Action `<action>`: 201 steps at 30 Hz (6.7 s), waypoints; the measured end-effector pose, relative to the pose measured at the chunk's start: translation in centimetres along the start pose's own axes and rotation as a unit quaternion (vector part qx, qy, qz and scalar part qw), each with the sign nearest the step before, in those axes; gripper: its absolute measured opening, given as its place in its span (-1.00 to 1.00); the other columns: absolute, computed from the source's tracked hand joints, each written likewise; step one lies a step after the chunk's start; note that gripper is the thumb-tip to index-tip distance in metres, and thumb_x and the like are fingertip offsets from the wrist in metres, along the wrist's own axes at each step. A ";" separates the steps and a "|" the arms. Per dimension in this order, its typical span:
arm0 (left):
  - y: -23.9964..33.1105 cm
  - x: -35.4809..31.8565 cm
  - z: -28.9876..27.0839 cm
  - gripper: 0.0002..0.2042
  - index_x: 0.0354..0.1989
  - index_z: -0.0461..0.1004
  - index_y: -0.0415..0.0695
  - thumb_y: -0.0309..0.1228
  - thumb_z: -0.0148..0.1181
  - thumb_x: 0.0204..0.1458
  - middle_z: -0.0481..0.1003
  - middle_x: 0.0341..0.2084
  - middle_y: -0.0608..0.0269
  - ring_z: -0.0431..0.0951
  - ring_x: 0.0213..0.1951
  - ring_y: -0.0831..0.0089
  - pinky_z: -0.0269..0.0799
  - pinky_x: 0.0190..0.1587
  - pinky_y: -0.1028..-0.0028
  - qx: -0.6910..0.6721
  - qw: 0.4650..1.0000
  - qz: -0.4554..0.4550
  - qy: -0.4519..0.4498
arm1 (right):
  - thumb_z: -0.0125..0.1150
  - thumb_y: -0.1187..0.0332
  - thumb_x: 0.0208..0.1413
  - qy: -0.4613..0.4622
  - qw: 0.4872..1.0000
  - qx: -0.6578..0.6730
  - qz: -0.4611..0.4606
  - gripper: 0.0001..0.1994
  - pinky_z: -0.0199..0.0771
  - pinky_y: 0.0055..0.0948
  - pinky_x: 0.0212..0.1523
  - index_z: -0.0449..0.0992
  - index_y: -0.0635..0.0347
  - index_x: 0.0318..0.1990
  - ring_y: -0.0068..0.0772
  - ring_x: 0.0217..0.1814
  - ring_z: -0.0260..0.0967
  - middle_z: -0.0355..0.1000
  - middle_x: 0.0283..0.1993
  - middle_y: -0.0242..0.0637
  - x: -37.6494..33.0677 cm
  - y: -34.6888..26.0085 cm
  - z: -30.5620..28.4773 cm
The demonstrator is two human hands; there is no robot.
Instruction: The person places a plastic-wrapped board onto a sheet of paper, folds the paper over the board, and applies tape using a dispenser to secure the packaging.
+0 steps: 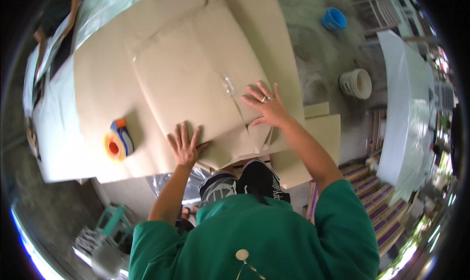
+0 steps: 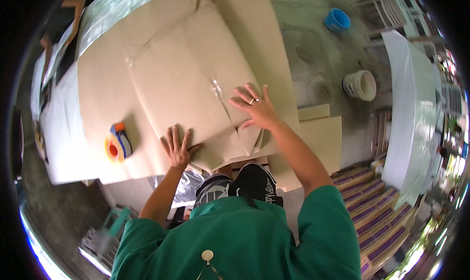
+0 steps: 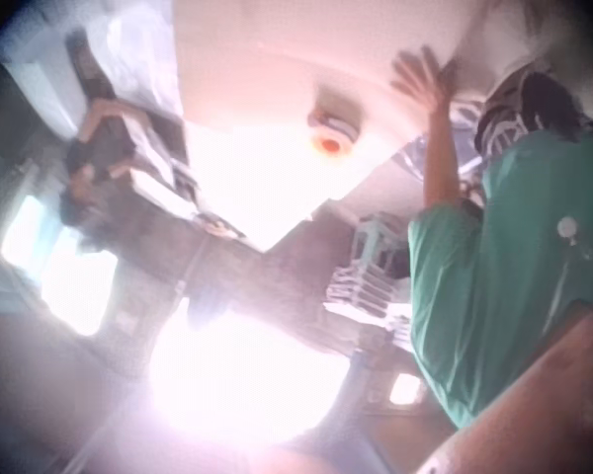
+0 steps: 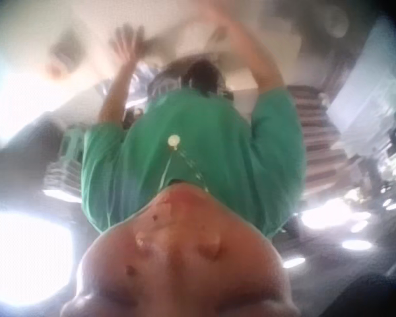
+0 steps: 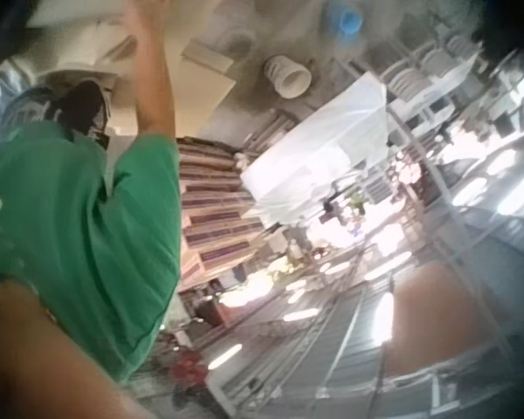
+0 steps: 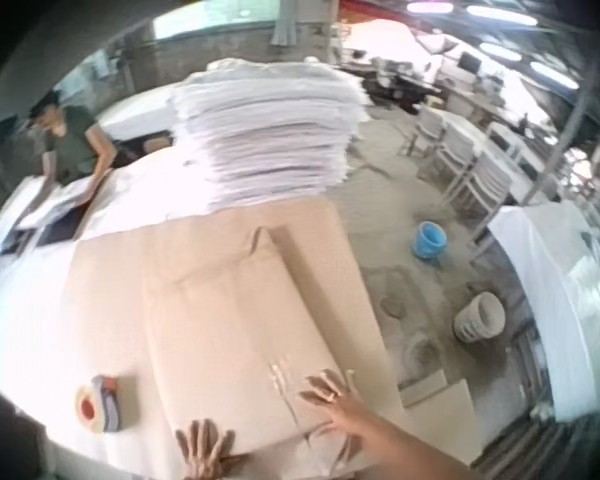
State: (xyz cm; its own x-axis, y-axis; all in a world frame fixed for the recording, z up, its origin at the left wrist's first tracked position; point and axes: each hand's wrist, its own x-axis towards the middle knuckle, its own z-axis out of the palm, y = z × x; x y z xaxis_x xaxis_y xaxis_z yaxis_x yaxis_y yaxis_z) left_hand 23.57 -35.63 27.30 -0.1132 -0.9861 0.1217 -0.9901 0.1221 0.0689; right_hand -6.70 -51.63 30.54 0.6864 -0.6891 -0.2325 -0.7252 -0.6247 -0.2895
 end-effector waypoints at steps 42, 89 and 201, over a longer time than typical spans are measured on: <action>3.5 -1.0 -3.3 -0.46 0.24 -0.01 -0.09 -0.33 -0.14 0.04 -0.14 0.26 -0.04 -0.20 0.29 0.01 -0.37 0.20 -0.11 0.030 0.958 0.228 -0.172 | -0.25 -0.01 0.14 0.298 0.675 0.591 0.325 -0.39 0.23 -0.16 -0.57 0.33 0.28 -0.79 -0.12 -0.75 0.22 0.20 -0.81 -0.07 -9.5 -11.9 4.9; 17.3 28.7 -16.3 -0.33 0.06 0.30 -0.10 -0.14 0.29 -0.34 0.45 -0.17 0.09 0.46 -0.14 0.29 0.33 -0.08 0.44 -0.262 0.882 0.182 -0.347 | 0.39 -0.26 -0.70 0.124 0.857 0.155 0.476 0.34 -0.27 -0.05 0.29 -0.22 0.30 0.26 -0.01 0.38 -0.40 -0.28 0.33 -0.07 0.0 -7.0 0.8; -6.1 1.4 -36.8 -0.47 -0.40 0.46 -0.28 -0.01 -0.29 0.12 0.38 -0.69 0.16 0.42 -0.63 0.42 0.26 -0.66 0.46 -0.357 0.896 -0.253 0.078 | -0.20 -0.13 0.09 0.664 0.698 0.259 -0.078 -0.43 0.25 -0.49 -0.24 0.43 0.30 -0.25 -0.46 -0.13 0.25 0.34 -0.19 -0.22 -7.9 -3.8 -29.1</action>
State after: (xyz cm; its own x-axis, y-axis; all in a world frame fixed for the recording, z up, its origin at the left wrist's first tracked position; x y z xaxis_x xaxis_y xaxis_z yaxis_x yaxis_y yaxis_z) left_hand 32.54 -33.66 63.51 0.4032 -0.9147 0.0285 -0.6004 -0.2409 0.7626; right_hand -10.95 -54.54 60.53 -0.1488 -0.5750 0.8045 -0.2942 -0.7510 -0.5912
